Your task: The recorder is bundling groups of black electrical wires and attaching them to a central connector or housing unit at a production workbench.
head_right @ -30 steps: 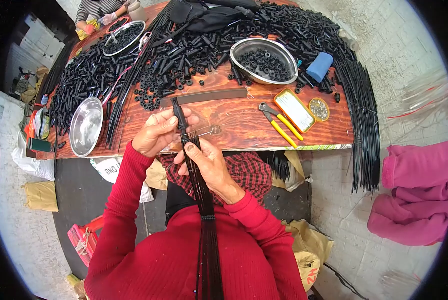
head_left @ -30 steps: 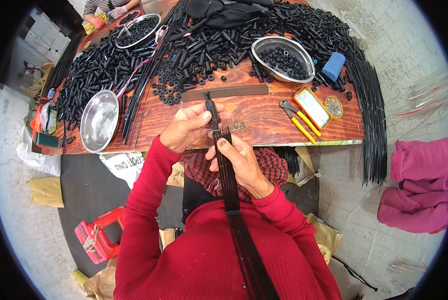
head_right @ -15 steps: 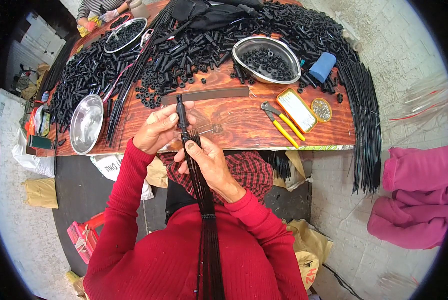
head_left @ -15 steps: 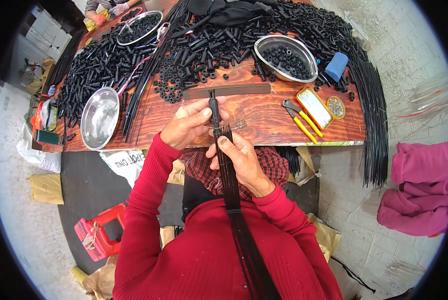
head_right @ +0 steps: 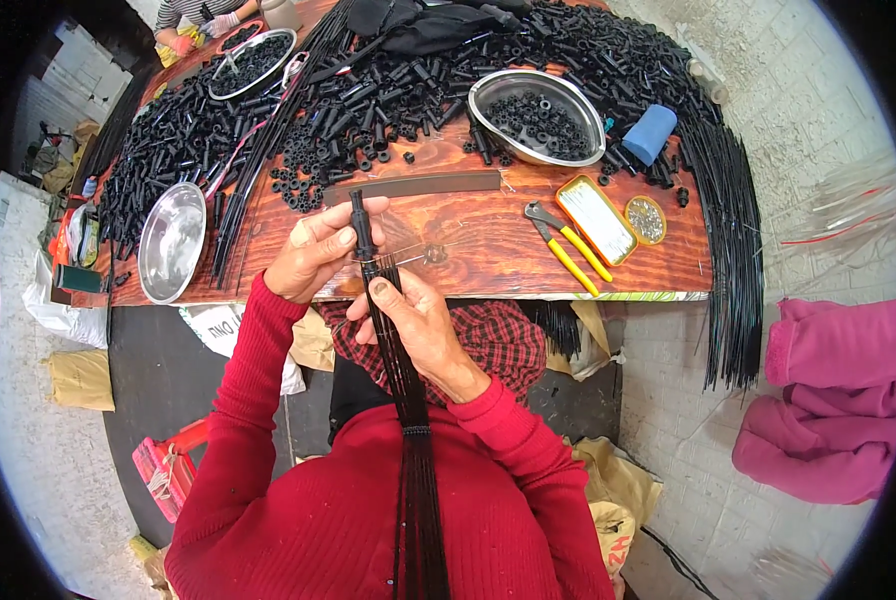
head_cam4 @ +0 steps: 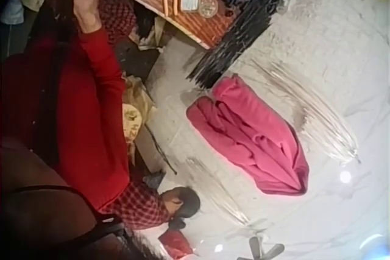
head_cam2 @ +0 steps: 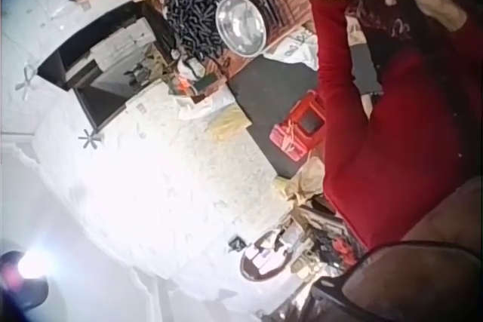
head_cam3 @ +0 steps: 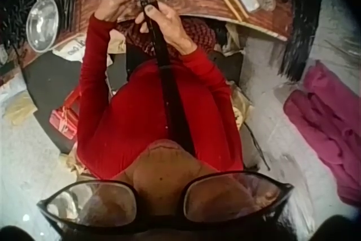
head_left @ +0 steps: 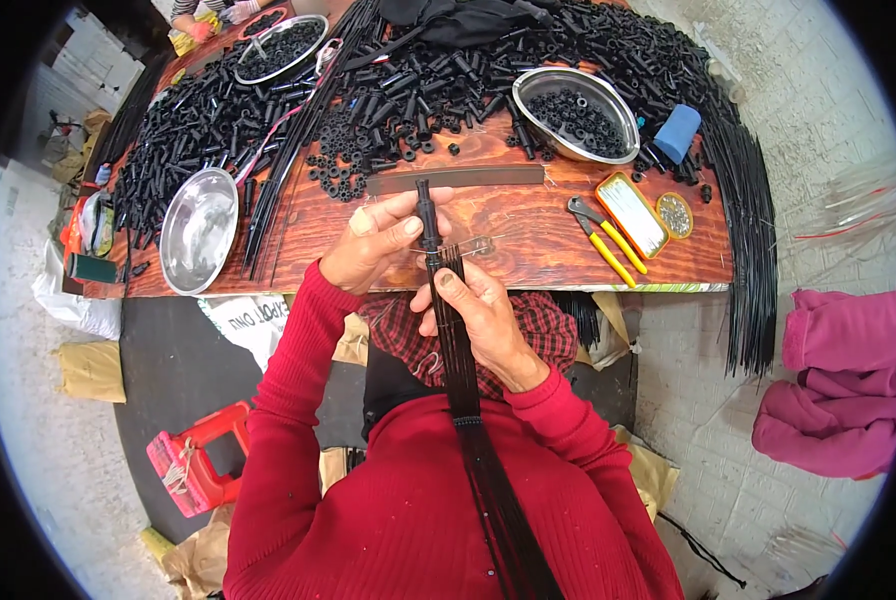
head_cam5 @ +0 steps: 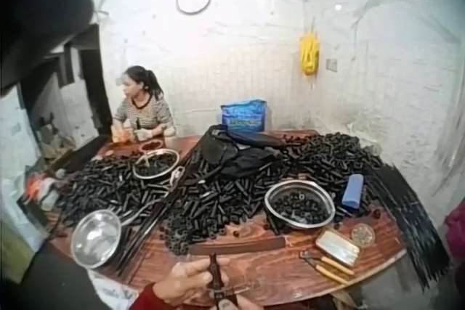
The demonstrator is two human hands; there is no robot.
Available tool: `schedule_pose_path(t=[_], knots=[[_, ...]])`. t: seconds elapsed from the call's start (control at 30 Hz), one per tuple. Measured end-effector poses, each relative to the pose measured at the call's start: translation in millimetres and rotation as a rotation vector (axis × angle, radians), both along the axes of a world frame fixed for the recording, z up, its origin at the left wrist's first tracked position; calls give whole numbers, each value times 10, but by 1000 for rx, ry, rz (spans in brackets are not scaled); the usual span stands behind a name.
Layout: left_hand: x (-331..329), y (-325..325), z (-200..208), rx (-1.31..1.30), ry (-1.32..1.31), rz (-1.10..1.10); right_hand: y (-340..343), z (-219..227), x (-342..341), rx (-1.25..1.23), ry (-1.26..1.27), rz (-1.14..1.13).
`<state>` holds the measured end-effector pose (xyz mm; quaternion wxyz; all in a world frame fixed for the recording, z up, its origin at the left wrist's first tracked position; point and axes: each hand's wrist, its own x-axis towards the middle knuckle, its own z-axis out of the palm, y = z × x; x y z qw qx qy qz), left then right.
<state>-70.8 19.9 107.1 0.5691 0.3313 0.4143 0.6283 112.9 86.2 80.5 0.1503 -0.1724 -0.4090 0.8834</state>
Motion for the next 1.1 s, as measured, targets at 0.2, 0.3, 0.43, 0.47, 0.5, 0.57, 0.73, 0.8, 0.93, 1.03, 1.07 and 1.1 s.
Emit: schedule_pose_path(t=[0.2,0.3,0.43,0.47,0.5,0.57,0.73,0.8,0.93,1.03,1.07,1.1], knots=[[7,9,-1,25,33,-25,3,-13,-2,-6,-7,2],[-23,-5,-33,14,93,-26,4,1,-1,-2,-7,3],[8,1,-12,-7,82,-15,10,-19,7,-11,-8,1],[22,5,-3,-6,46,-9,11,-22,8,-12,-8,1],[29,5,-5,-7,46,-9,12,-24,9,-12,-9,2],[39,2,-6,-3,23,-1,11,-20,12,-12,-10,3],[66,20,-11,6,143,43,20,-6,19,-24,-12,-11],[76,20,7,4,158,55,16,-17,26,-25,-9,-14],[59,3,8,-12,211,64,13,-48,23,-22,3,-9],[45,-4,0,-8,233,63,14,-15,21,-14,6,-3],[42,-3,-1,0,228,61,11,-7,21,-14,6,-3],[42,-9,7,0,228,61,7,-1,22,-10,11,-3]])
